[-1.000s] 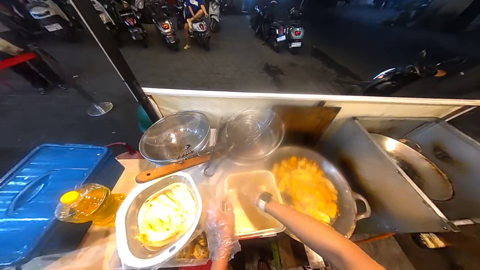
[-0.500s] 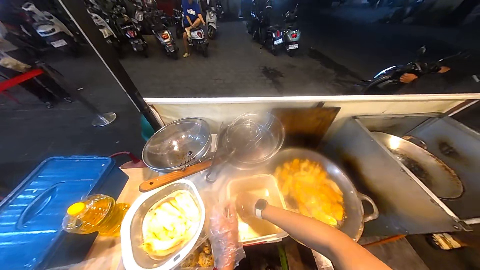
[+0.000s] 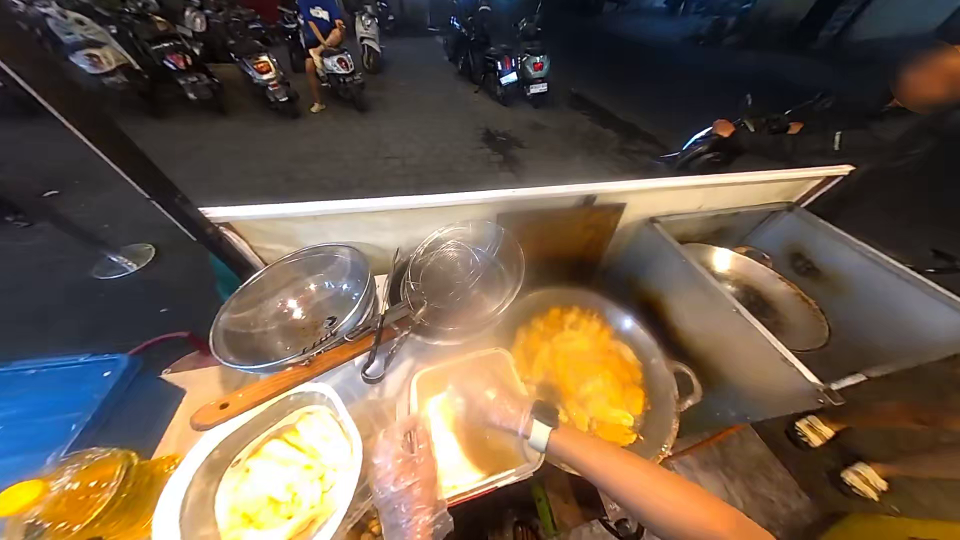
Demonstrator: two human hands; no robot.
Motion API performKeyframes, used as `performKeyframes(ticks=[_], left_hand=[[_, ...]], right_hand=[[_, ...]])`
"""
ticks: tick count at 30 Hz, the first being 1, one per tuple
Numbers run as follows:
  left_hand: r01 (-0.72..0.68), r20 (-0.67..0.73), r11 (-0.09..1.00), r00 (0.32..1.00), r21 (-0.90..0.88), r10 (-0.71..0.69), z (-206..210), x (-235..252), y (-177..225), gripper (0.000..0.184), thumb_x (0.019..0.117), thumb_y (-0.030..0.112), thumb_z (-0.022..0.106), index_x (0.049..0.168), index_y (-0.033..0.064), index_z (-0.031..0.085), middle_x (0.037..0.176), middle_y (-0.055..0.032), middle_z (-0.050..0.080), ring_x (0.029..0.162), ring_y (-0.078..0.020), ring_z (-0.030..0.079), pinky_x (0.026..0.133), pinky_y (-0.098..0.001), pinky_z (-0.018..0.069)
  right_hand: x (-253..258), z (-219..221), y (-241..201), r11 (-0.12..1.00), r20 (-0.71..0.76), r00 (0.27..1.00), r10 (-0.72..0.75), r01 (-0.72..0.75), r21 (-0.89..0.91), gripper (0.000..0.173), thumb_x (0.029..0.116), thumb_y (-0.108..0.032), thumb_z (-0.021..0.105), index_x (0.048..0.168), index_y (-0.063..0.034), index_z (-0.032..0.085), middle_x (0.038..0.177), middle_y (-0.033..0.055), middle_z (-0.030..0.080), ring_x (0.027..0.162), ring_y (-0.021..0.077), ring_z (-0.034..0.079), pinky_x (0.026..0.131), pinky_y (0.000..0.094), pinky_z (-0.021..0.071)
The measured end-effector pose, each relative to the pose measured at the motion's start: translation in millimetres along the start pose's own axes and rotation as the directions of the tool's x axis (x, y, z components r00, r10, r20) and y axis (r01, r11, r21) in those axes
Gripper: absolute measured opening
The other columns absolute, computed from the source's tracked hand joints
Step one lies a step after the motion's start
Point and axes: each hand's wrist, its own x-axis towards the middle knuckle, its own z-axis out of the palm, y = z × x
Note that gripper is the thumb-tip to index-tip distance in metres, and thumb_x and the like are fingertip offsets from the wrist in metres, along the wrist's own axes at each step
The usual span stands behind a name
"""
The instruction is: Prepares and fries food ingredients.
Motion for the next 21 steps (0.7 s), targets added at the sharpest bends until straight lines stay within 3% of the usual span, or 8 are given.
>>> performKeyframes(ticks=[3, 8, 10, 13, 15, 19, 21], left_hand=[[0.015, 0.009, 1.0, 1.0, 0.012, -0.015, -3, -1, 0, 0.022, 0.0967, 0.029, 0.069, 0.11, 0.0122, 0.076, 0.111, -0.0122, 0.072, 0.106, -0.0272, 0.069, 0.096, -0.0485, 0.0555], [0.01, -0.008, 0.999, 1.0, 0.039, -0.01, -2, -1, 3, 0.021, 0.0958, 0.028, 0.07, 0.108, 0.0123, 0.076, 0.11, -0.0111, 0.073, 0.105, -0.026, 0.069, 0.095, -0.048, 0.0556], [0.001, -0.019, 1.0, 1.0, 0.019, -0.001, -1, -1, 3, 0.022, 0.0958, 0.028, 0.07, 0.108, 0.0107, 0.076, 0.11, -0.0123, 0.073, 0.106, -0.0269, 0.069, 0.096, -0.0482, 0.0555], [0.001, -0.025, 1.0, 1.0, 0.003, -0.001, -1, -2, 2, 0.022, 0.0958, 0.028, 0.07, 0.108, 0.0115, 0.076, 0.11, -0.0119, 0.073, 0.107, -0.0269, 0.069, 0.096, -0.0485, 0.0556], [0.019, -0.005, 1.0, 1.0, 0.013, -0.019, -1, -4, 4, 0.022, 0.0962, 0.027, 0.07, 0.109, 0.0111, 0.076, 0.111, -0.0126, 0.073, 0.108, -0.0277, 0.069, 0.097, -0.05, 0.0548], [0.016, -0.011, 1.0, 1.0, 0.024, -0.016, -1, -4, 4, 0.022, 0.0963, 0.027, 0.07, 0.11, 0.0101, 0.076, 0.113, -0.0137, 0.072, 0.109, -0.0281, 0.069, 0.097, -0.0497, 0.0551], [0.005, -0.01, 1.0, 1.0, 0.006, -0.005, 0, -5, 4, 0.021, 0.0961, 0.025, 0.07, 0.11, 0.0092, 0.075, 0.114, -0.0145, 0.072, 0.109, -0.0284, 0.069, 0.097, -0.0494, 0.0554]], right_hand=[[-8, -28, -12, 0.998, -0.028, 0.999, 0.033, -0.031, 0.048, 0.031, 0.0913, -0.023, 0.07, 0.113, -0.0016, 0.07, 0.109, 0.0195, 0.071, 0.107, 0.0341, 0.068, 0.095, 0.0531, 0.0532], [9, 23, 22, 0.999, 0.109, 0.994, 0.03, -0.032, 0.018, 0.023, 0.0932, -0.016, 0.066, 0.109, 0.001, 0.068, 0.109, 0.0226, 0.07, 0.109, 0.0392, 0.066, 0.095, 0.0598, 0.052], [10, 23, 27, 0.998, 0.112, 0.992, 0.056, -0.06, 0.029, 0.023, 0.0913, -0.018, 0.068, 0.107, -0.0002, 0.069, 0.108, 0.0218, 0.07, 0.108, 0.0387, 0.067, 0.094, 0.06, 0.0525], [-4, -23, 11, 0.988, 0.059, 0.989, 0.137, -0.141, 0.066, 0.028, 0.0867, -0.025, 0.074, 0.105, -0.0033, 0.07, 0.104, 0.019, 0.07, 0.104, 0.0361, 0.067, 0.09, 0.059, 0.0525], [-22, -73, -3, 0.963, 0.055, 0.968, 0.246, -0.25, 0.097, 0.031, 0.089, -0.027, 0.075, 0.111, -0.0059, 0.071, 0.109, 0.0171, 0.071, 0.106, 0.0329, 0.067, 0.093, 0.0564, 0.053], [-61, -134, 8, 0.924, -0.152, 0.932, 0.329, -0.283, 0.258, 0.025, 0.0841, -0.027, 0.08, 0.104, -0.0133, 0.073, 0.092, 0.0067, 0.073, 0.082, 0.0202, 0.07, 0.076, 0.0471, 0.0582], [-74, -148, 25, 0.899, -0.184, 0.906, 0.382, -0.319, 0.299, 0.026, 0.0814, -0.03, 0.083, 0.101, -0.0168, 0.074, 0.088, 0.0023, 0.073, 0.078, 0.0162, 0.07, 0.074, 0.0435, 0.0593]])
